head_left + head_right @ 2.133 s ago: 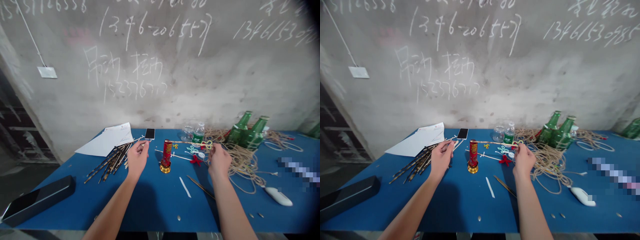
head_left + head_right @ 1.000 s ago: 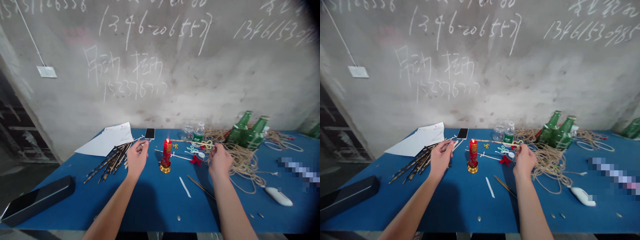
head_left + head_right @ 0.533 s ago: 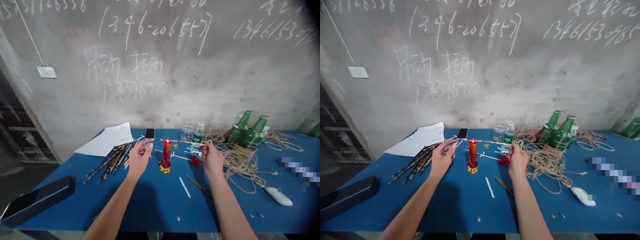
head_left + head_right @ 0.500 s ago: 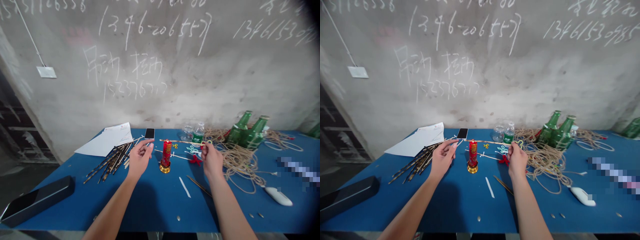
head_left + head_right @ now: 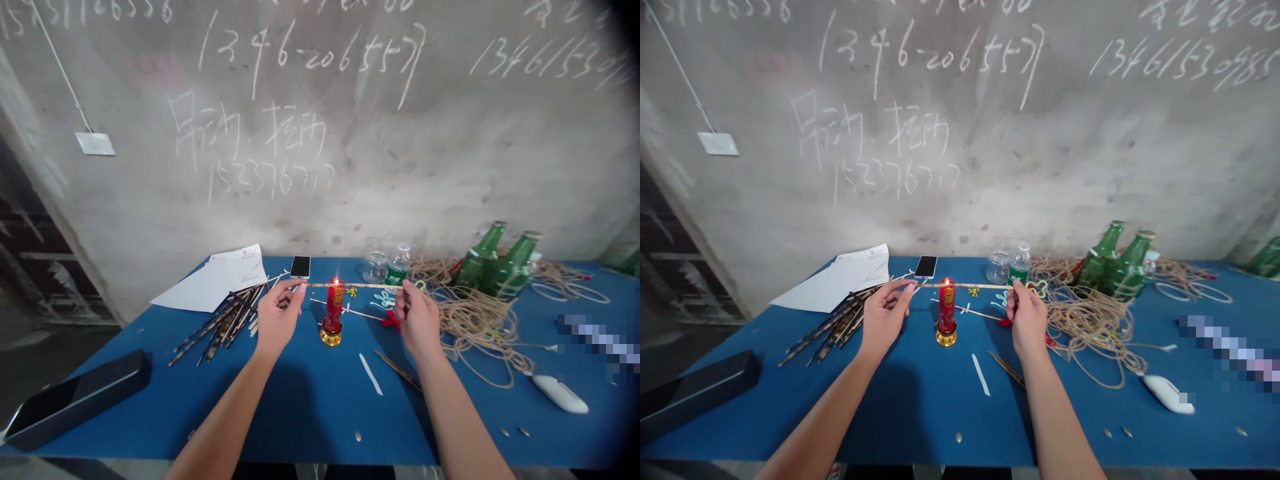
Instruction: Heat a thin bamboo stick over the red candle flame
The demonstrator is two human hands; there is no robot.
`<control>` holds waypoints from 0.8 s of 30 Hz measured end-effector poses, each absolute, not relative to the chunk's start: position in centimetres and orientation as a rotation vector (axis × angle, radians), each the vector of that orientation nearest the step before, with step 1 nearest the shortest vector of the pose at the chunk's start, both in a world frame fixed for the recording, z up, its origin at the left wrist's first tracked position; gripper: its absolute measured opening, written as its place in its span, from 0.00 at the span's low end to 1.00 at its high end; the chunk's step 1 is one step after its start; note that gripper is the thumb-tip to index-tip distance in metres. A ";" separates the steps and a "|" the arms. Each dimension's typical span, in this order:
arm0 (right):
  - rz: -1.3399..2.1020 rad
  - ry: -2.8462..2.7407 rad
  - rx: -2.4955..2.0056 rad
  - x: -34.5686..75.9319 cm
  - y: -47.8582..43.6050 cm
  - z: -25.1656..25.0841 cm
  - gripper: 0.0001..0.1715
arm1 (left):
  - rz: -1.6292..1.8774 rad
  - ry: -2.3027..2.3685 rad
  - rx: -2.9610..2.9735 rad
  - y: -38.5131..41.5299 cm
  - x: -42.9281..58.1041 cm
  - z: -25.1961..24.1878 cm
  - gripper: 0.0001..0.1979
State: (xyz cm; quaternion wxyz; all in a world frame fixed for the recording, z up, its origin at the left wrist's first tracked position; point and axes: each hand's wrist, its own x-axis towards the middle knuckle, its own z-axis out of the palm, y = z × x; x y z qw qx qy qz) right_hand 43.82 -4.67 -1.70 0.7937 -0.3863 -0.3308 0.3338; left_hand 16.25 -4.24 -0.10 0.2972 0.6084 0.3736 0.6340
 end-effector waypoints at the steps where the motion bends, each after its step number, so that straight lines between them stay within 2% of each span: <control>1: 0.724 -0.725 -0.829 43.8 -4.8 -1.6 0.25 | 1.695 0.992 1.599 -4.2 16.2 -0.1 0.17; 7: 0.713 -0.823 -0.850 43.4 -5.0 -1.5 0.31 | 1.718 1.009 1.493 -3.8 16.1 -0.2 0.19; 24: 0.708 -0.819 -0.832 42.9 -5.0 -1.6 0.31 | 1.661 0.962 1.396 -3.7 16.1 -0.3 0.23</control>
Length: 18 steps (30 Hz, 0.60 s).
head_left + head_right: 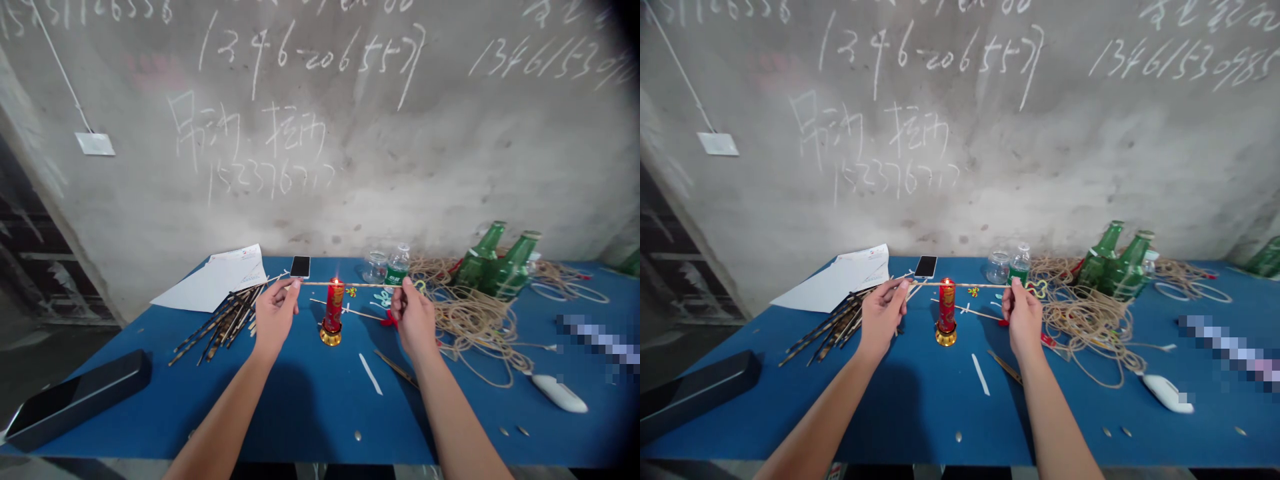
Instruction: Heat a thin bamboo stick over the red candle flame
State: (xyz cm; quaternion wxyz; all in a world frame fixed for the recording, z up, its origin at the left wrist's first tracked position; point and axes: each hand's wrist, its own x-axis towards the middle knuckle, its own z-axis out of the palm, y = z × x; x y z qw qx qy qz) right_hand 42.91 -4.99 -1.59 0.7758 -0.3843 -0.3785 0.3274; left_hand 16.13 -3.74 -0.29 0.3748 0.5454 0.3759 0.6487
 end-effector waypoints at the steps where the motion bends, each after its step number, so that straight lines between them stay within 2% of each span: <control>1: 0.710 -0.810 -0.824 42.9 -5.0 -1.6 0.31 | 1.657 0.958 1.403 -3.8 16.2 -0.3 0.23; 18: 0.693 -0.755 -0.841 43.0 -4.7 -1.7 0.29 | 1.568 0.930 1.435 -3.8 16.2 -0.4 0.29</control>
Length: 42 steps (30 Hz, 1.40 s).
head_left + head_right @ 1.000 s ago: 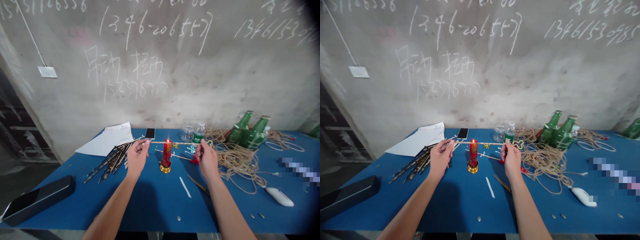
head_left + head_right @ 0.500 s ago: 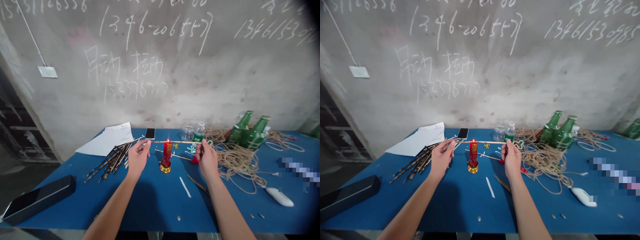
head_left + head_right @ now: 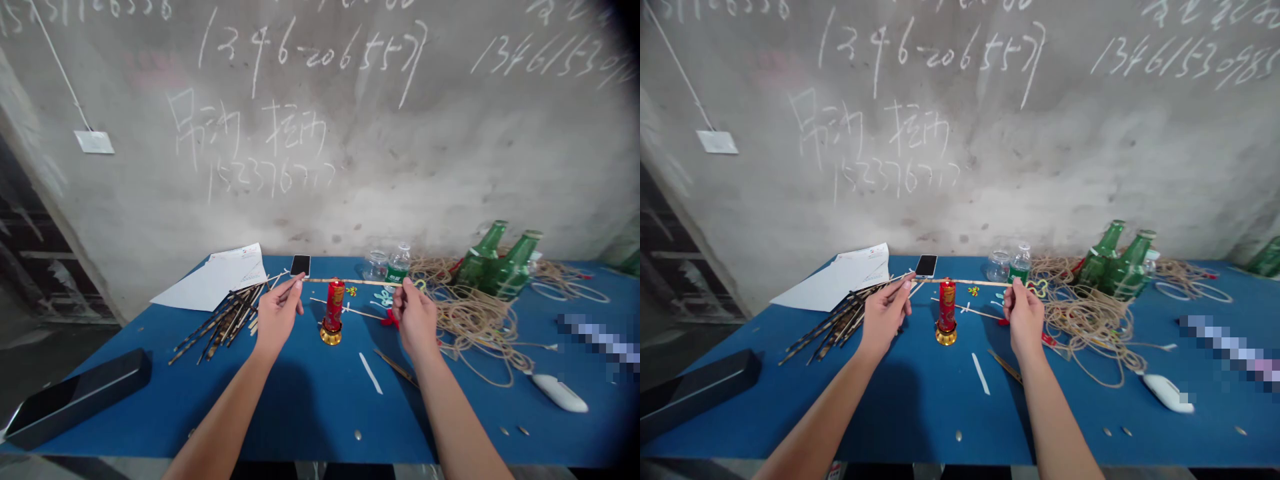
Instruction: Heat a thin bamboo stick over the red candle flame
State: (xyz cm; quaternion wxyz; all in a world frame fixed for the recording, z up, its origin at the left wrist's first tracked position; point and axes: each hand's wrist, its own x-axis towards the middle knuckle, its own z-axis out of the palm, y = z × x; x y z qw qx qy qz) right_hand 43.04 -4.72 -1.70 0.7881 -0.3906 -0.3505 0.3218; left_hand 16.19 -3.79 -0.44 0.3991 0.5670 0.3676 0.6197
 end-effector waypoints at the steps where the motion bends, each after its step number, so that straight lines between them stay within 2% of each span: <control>1: 0.693 -0.751 -0.844 43.0 -4.7 -1.7 0.29 | 1.565 0.929 1.432 -3.8 16.2 -0.4 0.28; 42: 0.690 -0.722 -0.877 42.9 -4.8 -1.6 0.29 | 1.543 0.933 1.431 -3.6 16.1 -0.6 0.28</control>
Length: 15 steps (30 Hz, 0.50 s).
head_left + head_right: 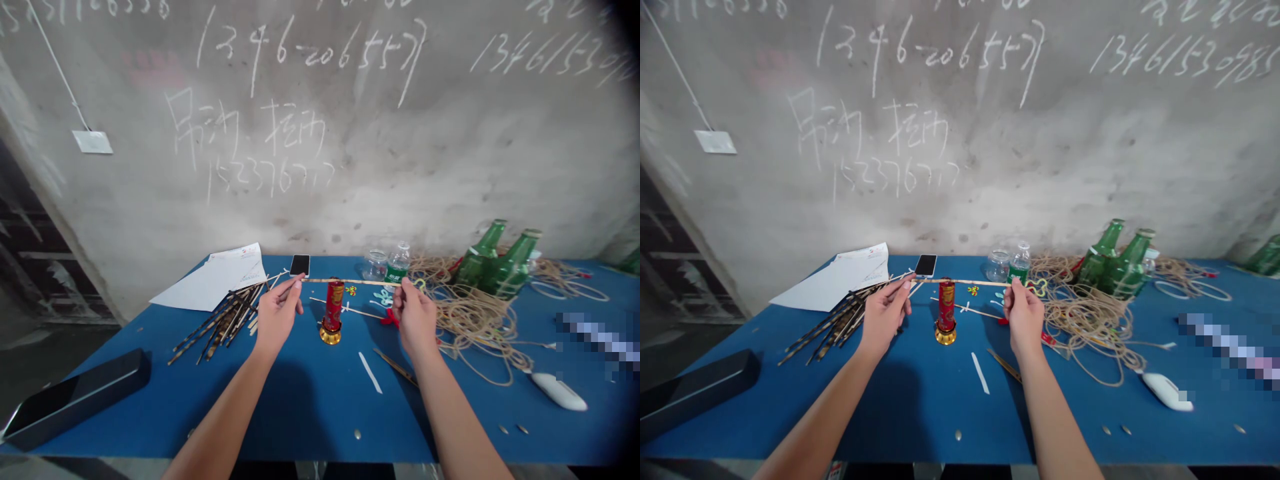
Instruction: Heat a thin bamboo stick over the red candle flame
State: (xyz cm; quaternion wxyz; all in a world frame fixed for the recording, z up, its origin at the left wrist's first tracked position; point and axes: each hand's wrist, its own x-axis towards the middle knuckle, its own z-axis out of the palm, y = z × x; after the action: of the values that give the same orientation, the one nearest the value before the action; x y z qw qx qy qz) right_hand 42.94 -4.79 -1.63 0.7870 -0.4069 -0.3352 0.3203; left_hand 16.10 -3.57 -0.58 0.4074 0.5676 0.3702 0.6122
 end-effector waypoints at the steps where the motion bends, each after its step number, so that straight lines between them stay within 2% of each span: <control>1: 0.688 -0.723 -0.878 42.9 -4.8 -1.6 0.29 | 1.544 0.934 1.432 -3.6 16.1 -0.6 0.28; 15: 0.673 -0.704 -0.879 43.0 -4.7 -1.7 0.28 | 1.530 0.929 1.456 -3.6 16.2 -0.5 0.27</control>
State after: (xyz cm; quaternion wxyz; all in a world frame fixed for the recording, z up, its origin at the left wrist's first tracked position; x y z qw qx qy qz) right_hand 43.00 -4.65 -1.69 0.7925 -0.4087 -0.3271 0.3130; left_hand 16.18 -3.59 -0.52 0.4053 0.5769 0.3681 0.6061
